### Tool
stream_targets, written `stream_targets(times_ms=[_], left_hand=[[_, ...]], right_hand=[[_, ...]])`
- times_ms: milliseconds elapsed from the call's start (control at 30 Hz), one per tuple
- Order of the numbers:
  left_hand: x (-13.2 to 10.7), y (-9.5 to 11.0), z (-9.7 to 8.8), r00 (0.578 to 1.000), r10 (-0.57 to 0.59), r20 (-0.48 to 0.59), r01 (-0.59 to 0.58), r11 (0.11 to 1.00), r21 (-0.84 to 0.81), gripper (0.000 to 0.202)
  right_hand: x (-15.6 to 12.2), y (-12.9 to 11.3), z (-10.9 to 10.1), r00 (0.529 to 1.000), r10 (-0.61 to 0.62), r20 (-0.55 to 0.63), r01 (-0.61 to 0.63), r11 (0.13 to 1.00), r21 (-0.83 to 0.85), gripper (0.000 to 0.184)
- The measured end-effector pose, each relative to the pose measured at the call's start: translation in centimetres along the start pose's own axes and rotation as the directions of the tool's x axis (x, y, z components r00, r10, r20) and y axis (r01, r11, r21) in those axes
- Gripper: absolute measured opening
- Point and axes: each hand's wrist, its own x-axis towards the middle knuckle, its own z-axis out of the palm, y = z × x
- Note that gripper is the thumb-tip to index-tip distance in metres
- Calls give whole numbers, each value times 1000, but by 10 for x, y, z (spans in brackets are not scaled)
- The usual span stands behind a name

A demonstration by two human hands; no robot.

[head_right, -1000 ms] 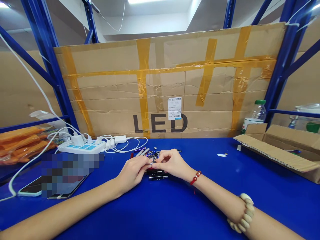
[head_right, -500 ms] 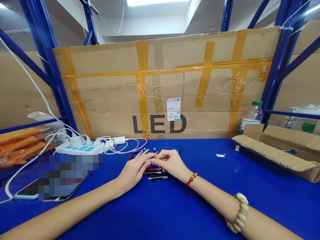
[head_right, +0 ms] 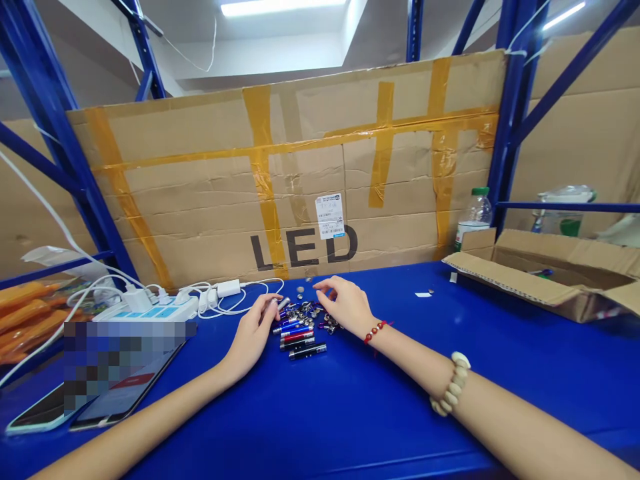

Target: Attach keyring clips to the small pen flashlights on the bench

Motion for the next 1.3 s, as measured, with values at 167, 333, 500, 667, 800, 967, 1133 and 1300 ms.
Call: stream_targets(times_ms=[167, 333, 500, 667, 800, 967, 1133, 1300], left_hand=[[3, -4, 1, 999, -44, -13, 43, 997, -70, 27], [4, -6, 2, 998, -56, -29, 53, 993, -105, 26], [3, -6, 2, 998, -49, -34, 44, 991, -125, 26], [3, -6, 2, 999, -27, -39, 21, 991, -136, 27], [2, -3, 1, 999, 30, -18, -33, 991, -129, 26], [1, 1, 0, 996, 88, -21, -91, 972, -217, 12], [2, 1, 0, 996, 84, -31, -88, 972, -216, 5], [2, 2, 0, 996, 84, -21, -87, 979, -185, 8]], right_hand=[[3, 8, -6, 999, 9, 50, -1, 987, -162, 19], [1, 7, -4, 980, 14, 198, 42, 960, -277, 16], [15, 14, -22, 999, -3, -35, -7, 954, -300, 21], [33, 35, -59, 956, 247, -157, -292, 847, -445, 25], [33, 45, -70, 901, 433, -14, -363, 739, -567, 24], [27, 37, -64, 804, 559, 202, -355, 724, -591, 23], [21, 28, -50, 829, 473, 299, -251, 792, -557, 12], [13, 19, -31, 943, 241, 232, -76, 831, -551, 18]])
